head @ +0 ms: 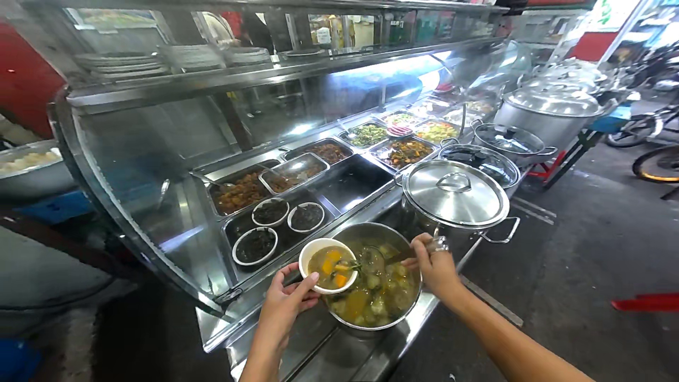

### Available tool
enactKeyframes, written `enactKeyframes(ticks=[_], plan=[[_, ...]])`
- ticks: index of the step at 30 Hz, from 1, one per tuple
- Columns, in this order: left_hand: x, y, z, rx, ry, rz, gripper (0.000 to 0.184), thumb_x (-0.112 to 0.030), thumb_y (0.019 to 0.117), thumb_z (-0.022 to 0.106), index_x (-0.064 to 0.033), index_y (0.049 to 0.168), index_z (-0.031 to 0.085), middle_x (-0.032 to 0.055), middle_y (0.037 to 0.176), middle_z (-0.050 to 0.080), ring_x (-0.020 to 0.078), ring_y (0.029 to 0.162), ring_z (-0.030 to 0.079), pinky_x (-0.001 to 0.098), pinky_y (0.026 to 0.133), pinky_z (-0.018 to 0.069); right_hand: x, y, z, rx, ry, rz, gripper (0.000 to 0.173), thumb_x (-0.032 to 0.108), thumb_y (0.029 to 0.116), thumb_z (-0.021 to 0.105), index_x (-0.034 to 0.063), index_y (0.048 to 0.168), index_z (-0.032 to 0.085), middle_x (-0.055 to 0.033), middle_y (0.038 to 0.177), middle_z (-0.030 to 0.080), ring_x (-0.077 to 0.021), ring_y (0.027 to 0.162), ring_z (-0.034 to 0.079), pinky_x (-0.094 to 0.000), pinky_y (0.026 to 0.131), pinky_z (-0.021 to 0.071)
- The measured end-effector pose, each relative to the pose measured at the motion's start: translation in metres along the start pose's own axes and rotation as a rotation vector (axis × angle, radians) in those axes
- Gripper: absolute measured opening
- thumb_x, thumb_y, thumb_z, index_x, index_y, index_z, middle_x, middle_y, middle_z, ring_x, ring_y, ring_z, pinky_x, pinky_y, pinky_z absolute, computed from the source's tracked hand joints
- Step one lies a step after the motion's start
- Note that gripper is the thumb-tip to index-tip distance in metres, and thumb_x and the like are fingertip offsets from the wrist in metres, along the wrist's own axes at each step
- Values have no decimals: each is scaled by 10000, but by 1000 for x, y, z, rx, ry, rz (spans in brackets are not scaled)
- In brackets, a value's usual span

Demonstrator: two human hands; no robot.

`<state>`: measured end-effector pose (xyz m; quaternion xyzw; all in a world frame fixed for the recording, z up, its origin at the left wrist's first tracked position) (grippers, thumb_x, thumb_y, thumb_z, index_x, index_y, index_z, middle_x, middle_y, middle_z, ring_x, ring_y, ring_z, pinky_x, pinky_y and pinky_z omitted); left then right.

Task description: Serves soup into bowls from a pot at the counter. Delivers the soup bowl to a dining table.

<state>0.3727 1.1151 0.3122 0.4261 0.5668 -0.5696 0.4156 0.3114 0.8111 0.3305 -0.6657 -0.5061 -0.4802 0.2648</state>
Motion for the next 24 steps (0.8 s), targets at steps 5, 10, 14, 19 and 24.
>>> enactKeyframes(ticks=[5,10,14,19,24], plan=[[-3,0,-2,-21,11,3,501,-99,950,718,-38,1378,464,188,896,719,246,693,736,334,619,627,10,12,-25,-89,123,188,215,92,1109,408,-34,1100,581,-142,872,722,-206,696,756,-343,685,658],[-8,2,-1,-23,15,12,507,-97,956,711,-37,1392,460,187,904,718,238,693,736,328,629,628,25,16,-39,-98,137,210,227,95,1116,397,-27,1056,578,-139,816,718,-202,652,750,-335,654,657],[-9,6,5,-9,-15,13,500,-98,961,704,-35,1392,459,198,930,716,253,708,740,337,631,631,30,22,-45,-85,186,259,243,112,1123,391,-28,1051,577,-154,778,720,-220,626,749,-342,629,655],[-9,8,8,-5,-49,20,496,-92,960,703,-27,1389,461,207,950,713,266,718,741,352,642,636,31,24,-48,-69,262,257,236,96,1120,391,-35,1038,569,-161,747,713,-227,597,740,-341,598,648],[-3,11,4,-23,-25,5,493,-101,966,698,-30,1393,461,196,948,718,256,717,741,346,638,633,48,20,-56,-50,187,129,223,97,1115,405,-7,1020,578,-127,729,717,-202,594,739,-324,601,648]])
Point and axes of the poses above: each hand's wrist, its own y-axis towards the middle knuckle, its own z-axis out of the palm, x = y × z, the point moved 4 cm from there along y, towards the middle knuckle
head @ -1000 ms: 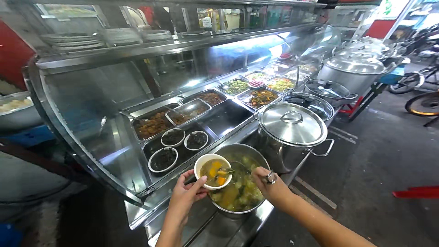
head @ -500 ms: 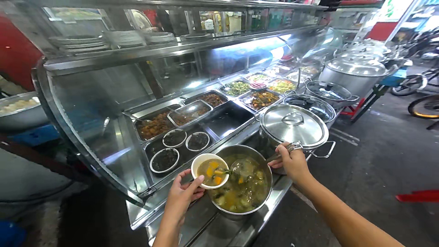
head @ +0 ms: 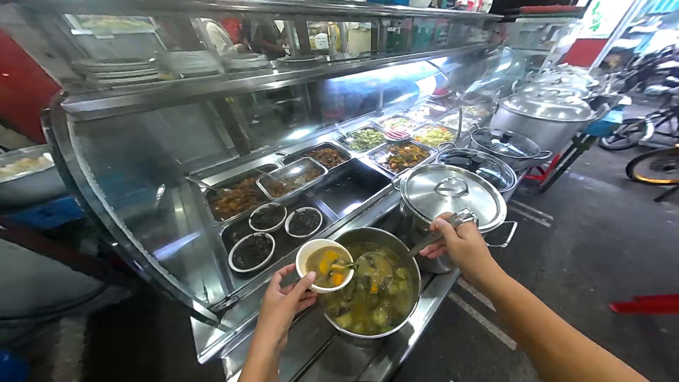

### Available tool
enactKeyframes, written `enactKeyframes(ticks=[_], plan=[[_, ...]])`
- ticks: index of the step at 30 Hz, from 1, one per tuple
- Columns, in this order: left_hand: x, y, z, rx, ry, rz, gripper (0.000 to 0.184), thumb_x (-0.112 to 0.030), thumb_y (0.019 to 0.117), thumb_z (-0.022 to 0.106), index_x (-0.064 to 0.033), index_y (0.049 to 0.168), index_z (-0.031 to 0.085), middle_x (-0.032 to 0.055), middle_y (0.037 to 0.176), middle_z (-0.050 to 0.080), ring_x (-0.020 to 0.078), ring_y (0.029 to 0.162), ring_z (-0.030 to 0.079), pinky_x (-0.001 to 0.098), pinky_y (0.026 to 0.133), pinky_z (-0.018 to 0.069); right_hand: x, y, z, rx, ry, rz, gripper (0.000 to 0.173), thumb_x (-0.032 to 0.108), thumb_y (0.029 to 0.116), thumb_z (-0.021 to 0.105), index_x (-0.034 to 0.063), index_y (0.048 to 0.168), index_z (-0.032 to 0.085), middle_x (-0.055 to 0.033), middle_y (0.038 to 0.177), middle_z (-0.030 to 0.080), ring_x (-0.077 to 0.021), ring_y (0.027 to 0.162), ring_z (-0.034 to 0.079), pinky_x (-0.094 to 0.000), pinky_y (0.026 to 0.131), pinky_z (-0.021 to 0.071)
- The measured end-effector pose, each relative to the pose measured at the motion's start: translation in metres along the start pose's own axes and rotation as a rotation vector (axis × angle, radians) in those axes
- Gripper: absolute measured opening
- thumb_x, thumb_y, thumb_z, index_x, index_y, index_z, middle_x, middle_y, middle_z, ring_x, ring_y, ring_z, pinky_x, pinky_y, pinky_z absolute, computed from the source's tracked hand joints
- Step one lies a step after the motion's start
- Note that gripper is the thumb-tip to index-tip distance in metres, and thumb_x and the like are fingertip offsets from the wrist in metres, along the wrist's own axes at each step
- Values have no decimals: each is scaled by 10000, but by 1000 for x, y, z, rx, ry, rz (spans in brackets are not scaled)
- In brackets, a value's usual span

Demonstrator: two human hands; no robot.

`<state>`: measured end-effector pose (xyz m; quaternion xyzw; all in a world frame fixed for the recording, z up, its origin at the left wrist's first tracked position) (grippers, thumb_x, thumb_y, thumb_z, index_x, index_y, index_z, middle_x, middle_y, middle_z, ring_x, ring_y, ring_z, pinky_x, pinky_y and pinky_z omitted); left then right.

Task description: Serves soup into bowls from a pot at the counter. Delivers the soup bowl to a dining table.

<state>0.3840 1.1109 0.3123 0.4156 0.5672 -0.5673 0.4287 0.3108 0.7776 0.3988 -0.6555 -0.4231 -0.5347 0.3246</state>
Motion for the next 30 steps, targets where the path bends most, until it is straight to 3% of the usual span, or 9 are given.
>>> enactKeyframes(ticks=[5,8,11,14,18,27,30], plan=[[5,1,-3,6,-28,0,486,-103,977,679,-23,1399,450,188,926,717,246,712,739,340,635,633,-10,-15,18,154,-358,-383,257,180,1086,446,5,1096,635,-80,860,731,-158,743,752,-337,720,649],[6,1,-6,-8,-38,-1,479,-100,983,669,-23,1402,448,184,921,715,239,712,738,335,637,631,-19,-36,41,314,-540,-576,246,123,1057,507,-40,1117,680,-187,1012,715,-286,889,732,-443,827,610],[7,0,-10,-21,-49,10,467,-91,978,666,-26,1389,453,185,907,719,248,706,740,343,633,634,-39,-47,65,449,-661,-836,148,13,967,589,-10,1086,673,-216,1049,694,-345,864,730,-464,741,623],[7,-1,-14,-26,-38,17,464,-100,981,663,-26,1388,454,183,907,718,246,709,740,338,635,633,-60,-46,84,532,-689,-949,180,-16,928,627,12,1102,664,-208,1052,686,-340,856,725,-449,724,625],[5,-4,-19,-40,-41,14,461,-93,979,660,-29,1385,451,181,903,718,245,708,740,335,632,632,-76,-47,101,706,-719,-808,181,10,980,578,-4,1149,644,-244,1094,672,-395,967,707,-499,819,600],[11,-7,-24,-26,-61,23,438,-79,980,646,-27,1373,459,180,903,722,247,720,743,338,640,634,-74,-77,96,609,-516,-643,195,104,1038,537,-30,1077,673,-222,998,700,-345,871,727,-467,789,606],[13,-7,-25,-26,-51,24,440,-83,980,644,-30,1376,462,177,902,719,247,716,742,339,639,636,-80,-83,90,597,-407,-505,231,141,1062,501,-25,1080,662,-192,955,702,-295,868,712,-441,829,585]])
Point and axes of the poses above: each hand's wrist, its own y-axis towards the middle knuckle, its own z-axis out of the palm, x = y × z, the point moved 4 cm from there along y, towards the middle knuckle
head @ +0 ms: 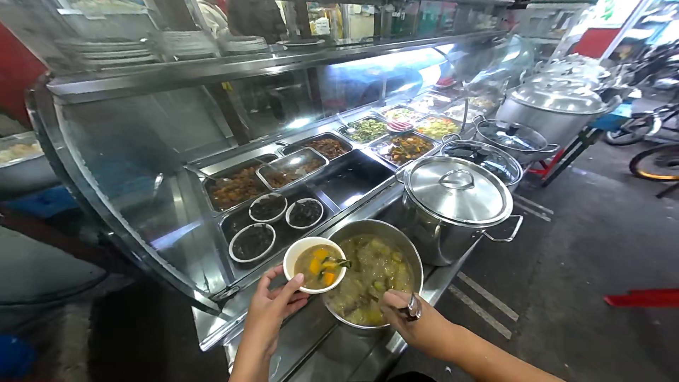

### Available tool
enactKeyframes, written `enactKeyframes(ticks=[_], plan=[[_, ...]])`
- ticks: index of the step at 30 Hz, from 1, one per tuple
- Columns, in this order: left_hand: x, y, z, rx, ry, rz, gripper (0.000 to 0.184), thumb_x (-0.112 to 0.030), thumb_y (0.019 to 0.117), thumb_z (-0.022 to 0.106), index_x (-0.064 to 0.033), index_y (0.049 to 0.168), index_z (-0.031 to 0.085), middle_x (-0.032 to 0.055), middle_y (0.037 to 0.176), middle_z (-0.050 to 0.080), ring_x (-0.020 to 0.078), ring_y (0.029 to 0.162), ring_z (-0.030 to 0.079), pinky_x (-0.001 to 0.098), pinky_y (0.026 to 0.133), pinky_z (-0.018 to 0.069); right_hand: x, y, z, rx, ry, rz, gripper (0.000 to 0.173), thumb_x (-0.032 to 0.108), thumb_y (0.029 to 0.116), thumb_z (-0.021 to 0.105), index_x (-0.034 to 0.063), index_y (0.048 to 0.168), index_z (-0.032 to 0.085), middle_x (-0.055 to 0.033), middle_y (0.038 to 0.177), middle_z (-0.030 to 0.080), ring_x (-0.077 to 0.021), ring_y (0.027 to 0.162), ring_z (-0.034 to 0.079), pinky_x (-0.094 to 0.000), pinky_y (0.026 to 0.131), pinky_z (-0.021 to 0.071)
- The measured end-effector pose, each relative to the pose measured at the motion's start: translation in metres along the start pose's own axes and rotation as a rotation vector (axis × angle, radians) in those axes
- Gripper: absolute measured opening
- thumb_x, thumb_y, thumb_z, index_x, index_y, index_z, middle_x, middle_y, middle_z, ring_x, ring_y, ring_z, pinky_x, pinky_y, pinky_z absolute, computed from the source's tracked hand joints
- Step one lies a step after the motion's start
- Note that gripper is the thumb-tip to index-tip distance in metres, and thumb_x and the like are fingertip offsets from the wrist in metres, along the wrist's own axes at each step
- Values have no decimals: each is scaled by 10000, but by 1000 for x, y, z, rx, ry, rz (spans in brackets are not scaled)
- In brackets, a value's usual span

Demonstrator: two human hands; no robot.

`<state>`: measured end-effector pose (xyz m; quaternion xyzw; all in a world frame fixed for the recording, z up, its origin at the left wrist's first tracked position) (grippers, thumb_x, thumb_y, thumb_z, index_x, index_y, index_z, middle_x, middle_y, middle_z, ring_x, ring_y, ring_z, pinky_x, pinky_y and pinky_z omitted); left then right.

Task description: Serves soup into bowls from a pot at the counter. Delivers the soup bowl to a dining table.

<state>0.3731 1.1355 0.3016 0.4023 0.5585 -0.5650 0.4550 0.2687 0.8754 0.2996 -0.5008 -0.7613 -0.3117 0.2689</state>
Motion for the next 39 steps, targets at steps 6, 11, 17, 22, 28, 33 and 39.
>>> enactKeyframes(ticks=[6,11,17,22,28,33,39], plan=[[1,1,-3,-4,0,-8,458,-83,980,651,-32,1391,454,188,904,722,251,710,743,338,636,636,-12,-4,-21,-190,254,286,300,155,1094,415,-52,1144,626,-136,982,706,-186,795,743,-354,762,646],[1,1,-3,2,5,-1,450,-77,977,649,-32,1383,459,185,905,722,250,712,743,334,633,635,-15,-8,-47,-333,395,327,253,146,1091,400,6,1079,609,-58,939,713,-150,741,751,-320,703,668],[0,0,-3,3,8,9,450,-81,972,652,-34,1376,463,179,881,722,246,691,740,333,623,635,-10,-7,-62,-421,400,264,233,120,1085,410,18,1031,612,-39,921,709,-140,734,750,-301,693,667],[-1,-3,-5,7,25,6,455,-89,977,654,-36,1384,457,178,895,721,247,709,743,338,640,636,-12,-6,-67,-449,404,377,248,118,1087,396,-10,1069,608,-70,936,706,-158,722,751,-309,691,669],[0,-4,-5,9,25,17,470,-93,968,666,-33,1384,456,181,890,720,252,707,744,345,634,640,-2,-4,-71,-437,302,291,256,144,1089,415,6,1043,626,-43,912,704,-116,721,743,-280,689,662],[-1,-4,1,9,27,10,457,-81,970,662,-26,1375,460,177,884,716,248,703,740,341,637,637,-6,-1,-85,-532,419,369,244,96,1076,387,14,983,597,-62,817,721,-163,653,745,-304,639,662],[3,-2,4,24,24,17,469,-75,960,671,-23,1374,456,177,876,717,253,702,740,349,637,637,-1,6,-108,-604,568,503,240,46,1097,368,-12,977,568,-134,759,721,-226,601,738,-343,616,656]])
Point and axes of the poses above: each hand's wrist, its own y-axis towards the middle knuckle, its own z-axis out of the palm, x = y × z, the point moved 4 cm from there along y, towards the middle knuckle
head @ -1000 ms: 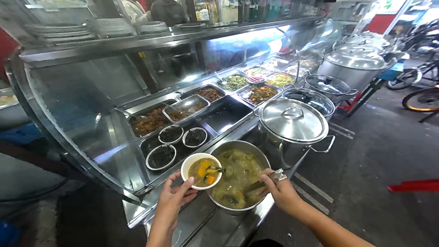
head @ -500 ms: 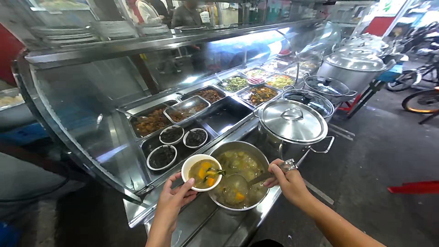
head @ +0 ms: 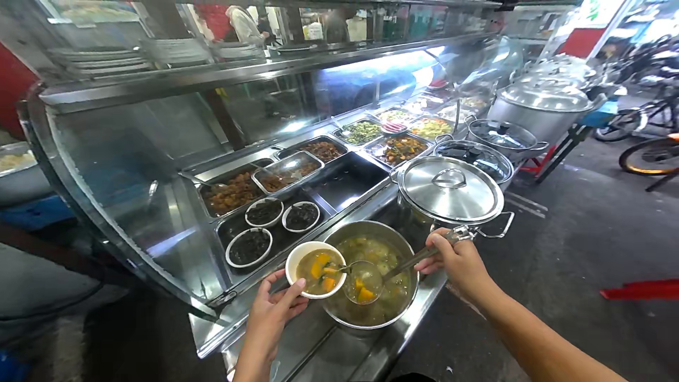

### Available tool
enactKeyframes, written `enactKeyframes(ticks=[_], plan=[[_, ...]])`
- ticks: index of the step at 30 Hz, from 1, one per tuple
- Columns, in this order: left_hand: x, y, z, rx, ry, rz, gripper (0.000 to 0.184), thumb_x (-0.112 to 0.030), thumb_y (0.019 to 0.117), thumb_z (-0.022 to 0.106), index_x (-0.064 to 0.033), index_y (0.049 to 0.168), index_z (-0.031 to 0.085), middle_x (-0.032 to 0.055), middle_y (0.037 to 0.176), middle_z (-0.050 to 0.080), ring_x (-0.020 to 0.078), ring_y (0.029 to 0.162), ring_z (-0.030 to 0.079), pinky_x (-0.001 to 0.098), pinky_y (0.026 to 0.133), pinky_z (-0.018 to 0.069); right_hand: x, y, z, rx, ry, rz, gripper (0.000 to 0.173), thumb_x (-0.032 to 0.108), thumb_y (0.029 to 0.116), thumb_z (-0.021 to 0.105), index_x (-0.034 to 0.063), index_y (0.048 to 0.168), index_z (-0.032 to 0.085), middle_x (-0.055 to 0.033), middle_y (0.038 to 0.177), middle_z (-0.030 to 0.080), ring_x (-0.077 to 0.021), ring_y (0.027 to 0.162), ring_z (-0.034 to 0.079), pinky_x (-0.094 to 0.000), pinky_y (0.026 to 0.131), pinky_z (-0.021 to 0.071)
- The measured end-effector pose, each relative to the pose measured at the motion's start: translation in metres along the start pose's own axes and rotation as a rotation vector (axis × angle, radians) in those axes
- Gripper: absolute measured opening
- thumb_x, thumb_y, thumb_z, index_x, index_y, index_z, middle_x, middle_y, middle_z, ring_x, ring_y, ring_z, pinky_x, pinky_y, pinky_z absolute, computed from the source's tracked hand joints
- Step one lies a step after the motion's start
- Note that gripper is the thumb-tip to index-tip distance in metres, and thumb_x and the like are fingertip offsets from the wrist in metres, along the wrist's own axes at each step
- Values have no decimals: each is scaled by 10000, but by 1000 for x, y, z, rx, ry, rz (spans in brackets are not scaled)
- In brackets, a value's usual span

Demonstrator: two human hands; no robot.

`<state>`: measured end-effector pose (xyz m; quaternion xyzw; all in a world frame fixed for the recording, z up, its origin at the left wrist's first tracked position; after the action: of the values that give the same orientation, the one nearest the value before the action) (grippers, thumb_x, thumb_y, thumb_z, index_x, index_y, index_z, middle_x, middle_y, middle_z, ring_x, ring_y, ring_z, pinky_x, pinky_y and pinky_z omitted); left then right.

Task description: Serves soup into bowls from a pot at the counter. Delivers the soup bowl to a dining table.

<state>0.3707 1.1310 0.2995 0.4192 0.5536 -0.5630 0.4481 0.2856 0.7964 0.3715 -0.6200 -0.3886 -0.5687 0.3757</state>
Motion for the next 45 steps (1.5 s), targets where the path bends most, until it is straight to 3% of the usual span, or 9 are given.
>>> enactKeyframes(ticks=[10,15,18,22,26,30,34,42,45], plan=[[-2,-4,13,8,83,22,535,-91,916,740,-23,1373,469,166,896,727,230,697,741,334,632,636,61,16,-10,-71,-105,-36,221,81,1114,402,-7,996,568,-127,732,709,-220,570,732,-356,574,654],[5,-6,33,91,60,-29,548,-101,926,738,-21,1390,458,189,955,726,256,741,747,359,665,641,82,14,4,-67,-147,-77,221,122,1119,408,3,1040,577,-115,782,703,-218,590,732,-362,586,657],[10,-8,42,156,-26,-103,515,-109,967,688,-18,1413,448,199,998,710,264,755,741,368,672,640,88,-1,18,5,-259,-310,229,130,1104,409,28,1027,599,-64,790,712,-167,615,737,-329,594,662],[9,-10,45,194,-135,-155,460,-105,1013,609,-9,1427,433,197,1006,701,261,760,739,365,677,641,82,-23,32,84,-453,-773,218,177,1074,443,55,1015,614,20,791,701,-68,656,721,-269,607,652],[6,-9,40,190,-161,-149,428,-93,1015,592,-5,1406,443,182,972,707,246,759,737,352,682,638,76,-51,37,299,-581,-1081,202,151,1081,438,48,1069,610,-98,939,690,-145,841,710,-270,739,605],[9,-7,33,173,-181,-150,414,-84,1020,582,-2,1403,446,177,975,707,242,772,737,354,700,638,67,-71,36,368,-747,-1380,75,101,1065,446,85,1087,516,-161,1052,666,-217,838,694,-270,693,572],[10,-6,27,184,-211,-144,392,-81,1036,541,0,1407,442,180,1001,704,251,791,740,363,711,641,53,-80,32,417,-818,-1453,84,117,1079,441,101,1125,510,-175,1169,655,-217,943,706,-267,812,576],[11,-4,21,188,-212,-112,462,-73,1001,585,-8,1431,430,189,1070,692,255,818,740,360,708,644,44,-83,29,376,-799,-1484,57,103,1081,442,104,1083,499,-183,1176,647,-214,987,702,-260,838,571],[13,-4,15,171,-216,-97,464,-73,997,583,-11,1426,419,188,1066,690,254,807,740,361,708,646,38,-77,24,249,-708,-1350,87,117,1086,429,95,1095,512,-157,1156,663,-199,1003,702,-259,839,577]])
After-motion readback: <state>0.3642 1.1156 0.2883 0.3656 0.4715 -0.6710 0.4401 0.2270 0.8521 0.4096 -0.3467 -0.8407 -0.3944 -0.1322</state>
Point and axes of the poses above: each hand's wrist, its own y-axis towards the middle knuckle, its own z-axis out of the palm, x = y × z, the point moved 4 cm from there along y, towards the middle knuckle
